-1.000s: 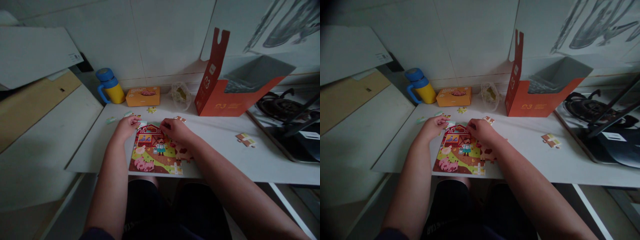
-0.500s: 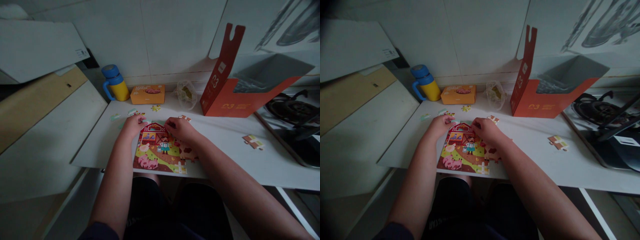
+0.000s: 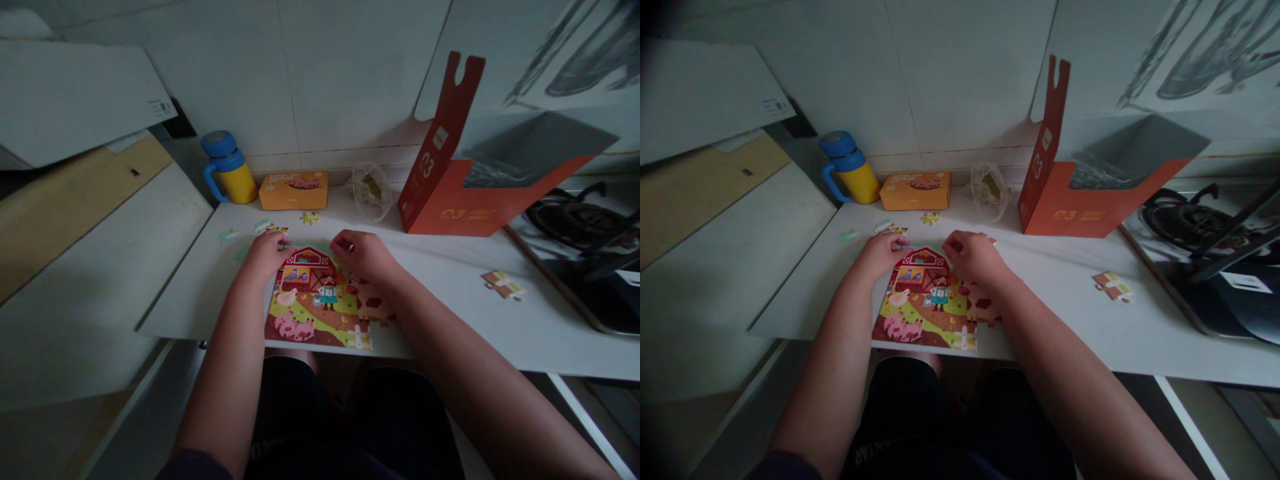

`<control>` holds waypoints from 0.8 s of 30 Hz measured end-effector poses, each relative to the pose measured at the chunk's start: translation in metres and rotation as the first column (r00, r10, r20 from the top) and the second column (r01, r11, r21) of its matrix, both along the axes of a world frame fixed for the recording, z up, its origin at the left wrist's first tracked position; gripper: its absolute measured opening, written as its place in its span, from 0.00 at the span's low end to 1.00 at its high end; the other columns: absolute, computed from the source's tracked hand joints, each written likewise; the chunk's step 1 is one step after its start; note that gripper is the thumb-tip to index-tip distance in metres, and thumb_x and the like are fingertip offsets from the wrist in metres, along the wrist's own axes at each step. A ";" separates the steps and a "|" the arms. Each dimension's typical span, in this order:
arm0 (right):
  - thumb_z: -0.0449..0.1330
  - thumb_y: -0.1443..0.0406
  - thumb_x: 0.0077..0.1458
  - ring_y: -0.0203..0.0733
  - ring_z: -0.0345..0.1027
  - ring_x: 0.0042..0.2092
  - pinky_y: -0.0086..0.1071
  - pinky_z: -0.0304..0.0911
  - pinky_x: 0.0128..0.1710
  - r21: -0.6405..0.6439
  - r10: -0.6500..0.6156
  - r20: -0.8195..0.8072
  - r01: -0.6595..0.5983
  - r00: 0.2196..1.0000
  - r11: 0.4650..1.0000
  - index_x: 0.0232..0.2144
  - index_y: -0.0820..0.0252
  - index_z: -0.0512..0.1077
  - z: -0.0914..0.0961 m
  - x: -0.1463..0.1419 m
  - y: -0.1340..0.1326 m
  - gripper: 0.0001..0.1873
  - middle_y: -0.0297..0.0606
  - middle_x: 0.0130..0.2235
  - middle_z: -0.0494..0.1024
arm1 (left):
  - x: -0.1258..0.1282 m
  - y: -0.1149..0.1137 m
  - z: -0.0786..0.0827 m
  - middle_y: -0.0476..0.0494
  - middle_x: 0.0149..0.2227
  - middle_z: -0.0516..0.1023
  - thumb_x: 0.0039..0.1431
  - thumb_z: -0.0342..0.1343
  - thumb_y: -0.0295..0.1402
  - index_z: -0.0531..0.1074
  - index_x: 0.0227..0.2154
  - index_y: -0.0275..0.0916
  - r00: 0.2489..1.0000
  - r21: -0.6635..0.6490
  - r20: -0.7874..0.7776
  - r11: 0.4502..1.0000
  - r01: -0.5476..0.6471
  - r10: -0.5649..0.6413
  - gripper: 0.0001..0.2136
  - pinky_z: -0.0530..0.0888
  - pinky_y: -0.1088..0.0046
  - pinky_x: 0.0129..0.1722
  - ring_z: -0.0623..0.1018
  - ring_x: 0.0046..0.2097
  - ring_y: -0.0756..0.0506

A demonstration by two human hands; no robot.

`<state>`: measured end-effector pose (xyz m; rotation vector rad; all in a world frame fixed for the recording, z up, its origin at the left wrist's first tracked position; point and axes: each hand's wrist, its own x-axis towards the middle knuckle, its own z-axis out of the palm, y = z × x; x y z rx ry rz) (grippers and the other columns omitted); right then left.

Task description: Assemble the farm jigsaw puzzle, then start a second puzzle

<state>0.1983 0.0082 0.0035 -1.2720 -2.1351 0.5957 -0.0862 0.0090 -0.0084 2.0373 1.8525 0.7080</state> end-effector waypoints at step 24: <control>0.73 0.56 0.54 0.44 0.72 0.35 0.34 0.58 0.32 -0.041 -0.360 0.301 0.389 0.883 0.920 0.31 0.56 0.77 -0.004 0.056 0.022 0.12 0.42 0.35 0.82 | 0.006 0.002 0.005 0.42 0.38 0.87 0.65 0.59 0.36 0.83 0.37 0.40 0.943 0.136 0.053 0.934 -0.332 0.328 0.09 0.71 0.69 0.41 0.82 0.38 0.42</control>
